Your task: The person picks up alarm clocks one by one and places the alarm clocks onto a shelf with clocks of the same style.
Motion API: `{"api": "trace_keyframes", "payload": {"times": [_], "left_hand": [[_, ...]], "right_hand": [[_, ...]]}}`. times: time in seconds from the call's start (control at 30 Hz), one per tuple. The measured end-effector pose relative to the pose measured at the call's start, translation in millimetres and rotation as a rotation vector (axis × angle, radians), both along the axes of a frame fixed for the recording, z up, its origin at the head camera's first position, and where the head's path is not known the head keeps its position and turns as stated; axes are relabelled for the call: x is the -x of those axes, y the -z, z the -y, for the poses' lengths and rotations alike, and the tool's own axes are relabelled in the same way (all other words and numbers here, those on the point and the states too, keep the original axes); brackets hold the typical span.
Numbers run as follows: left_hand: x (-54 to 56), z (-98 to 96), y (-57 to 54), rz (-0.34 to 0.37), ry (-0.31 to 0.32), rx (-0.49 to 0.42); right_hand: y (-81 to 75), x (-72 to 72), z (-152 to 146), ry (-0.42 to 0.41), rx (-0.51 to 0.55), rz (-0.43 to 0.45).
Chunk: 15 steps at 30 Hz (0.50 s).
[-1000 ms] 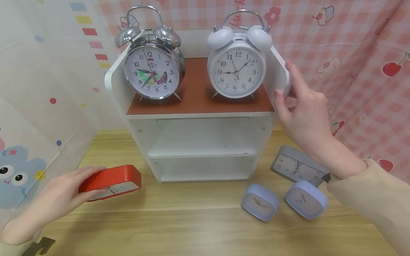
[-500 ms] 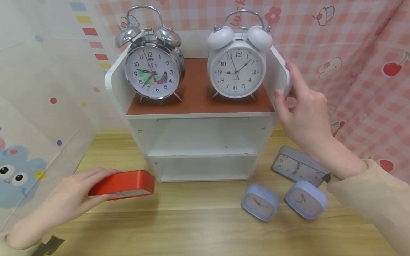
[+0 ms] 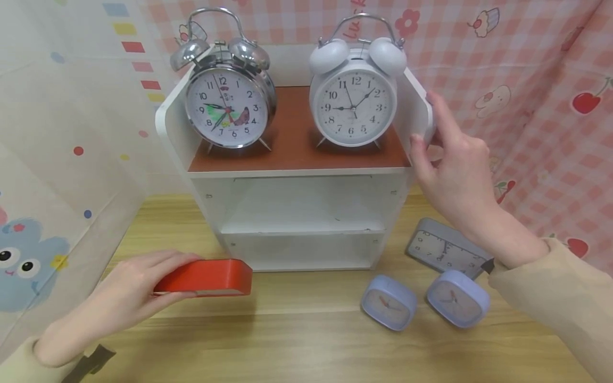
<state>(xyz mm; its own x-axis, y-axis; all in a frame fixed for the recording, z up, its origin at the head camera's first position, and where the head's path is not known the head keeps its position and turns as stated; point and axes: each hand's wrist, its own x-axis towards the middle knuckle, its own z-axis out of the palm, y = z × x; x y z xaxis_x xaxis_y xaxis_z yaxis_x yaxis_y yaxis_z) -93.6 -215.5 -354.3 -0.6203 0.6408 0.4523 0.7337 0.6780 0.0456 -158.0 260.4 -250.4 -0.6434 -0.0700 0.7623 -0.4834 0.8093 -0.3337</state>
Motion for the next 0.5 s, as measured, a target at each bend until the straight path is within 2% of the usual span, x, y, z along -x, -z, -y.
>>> {"api": "trace_keyframes", "payload": {"times": [0.23,0.5], "left_hand": [[2.5,-21.4,-8.2,0.034,0.029,0.017],[6.9,-46.3,-20.6,0.031,0.087,0.013]], "right_hand": [[0.2,0.1,0,0.004,0.002,-0.003],[0.5,0.5,0,0.008,0.002,0.002]]}}
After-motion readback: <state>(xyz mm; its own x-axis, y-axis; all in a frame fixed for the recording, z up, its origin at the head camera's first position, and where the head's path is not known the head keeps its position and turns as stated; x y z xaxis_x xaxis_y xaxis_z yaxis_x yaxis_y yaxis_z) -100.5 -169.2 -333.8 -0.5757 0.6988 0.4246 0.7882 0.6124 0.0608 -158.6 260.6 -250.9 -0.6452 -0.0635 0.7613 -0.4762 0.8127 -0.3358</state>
